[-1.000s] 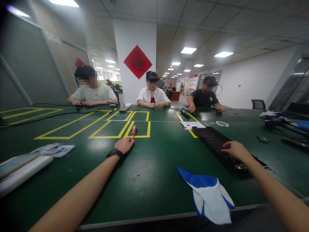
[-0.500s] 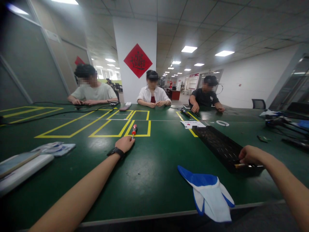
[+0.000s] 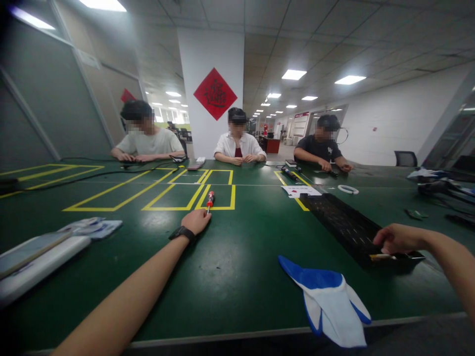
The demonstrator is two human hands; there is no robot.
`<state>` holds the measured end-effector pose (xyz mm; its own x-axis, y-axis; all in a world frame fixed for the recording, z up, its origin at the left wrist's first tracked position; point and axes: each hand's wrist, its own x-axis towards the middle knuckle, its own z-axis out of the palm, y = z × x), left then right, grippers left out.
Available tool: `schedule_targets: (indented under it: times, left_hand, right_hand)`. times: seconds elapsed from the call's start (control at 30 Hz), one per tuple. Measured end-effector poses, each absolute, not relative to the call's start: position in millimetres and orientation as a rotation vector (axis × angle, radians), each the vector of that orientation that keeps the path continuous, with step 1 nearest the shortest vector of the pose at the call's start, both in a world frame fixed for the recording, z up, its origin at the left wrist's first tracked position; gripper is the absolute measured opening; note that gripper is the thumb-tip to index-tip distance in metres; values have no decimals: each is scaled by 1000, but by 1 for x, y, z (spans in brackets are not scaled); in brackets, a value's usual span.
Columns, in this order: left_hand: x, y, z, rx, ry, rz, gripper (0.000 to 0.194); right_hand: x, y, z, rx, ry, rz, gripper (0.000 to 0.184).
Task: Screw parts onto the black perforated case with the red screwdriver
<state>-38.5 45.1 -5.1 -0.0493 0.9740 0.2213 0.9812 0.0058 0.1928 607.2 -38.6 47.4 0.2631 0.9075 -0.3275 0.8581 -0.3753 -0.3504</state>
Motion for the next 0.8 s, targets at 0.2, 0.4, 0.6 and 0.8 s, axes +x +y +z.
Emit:
schedule_targets:
  times: [0.2, 0.4, 0.6, 0.8]
  left_hand:
    - [-38, 45, -6, -2147, -2198, -487, 38]
    - [-37, 44, -3, -2156, -2228, -470, 39]
    - [-37, 43, -2, -2152, -2243, -466, 39]
    - [-39, 45, -3, -2167, -2235, -457, 40]
  right_hand:
    - [622, -33, 50, -2350, -1725, 1051, 20]
    - [586, -19, 54, -2253, -1855, 577, 23]
    - [549, -12, 41, -2113, -1849, 354, 21]
    - [573, -41, 66, -2321, -1960, 750, 14]
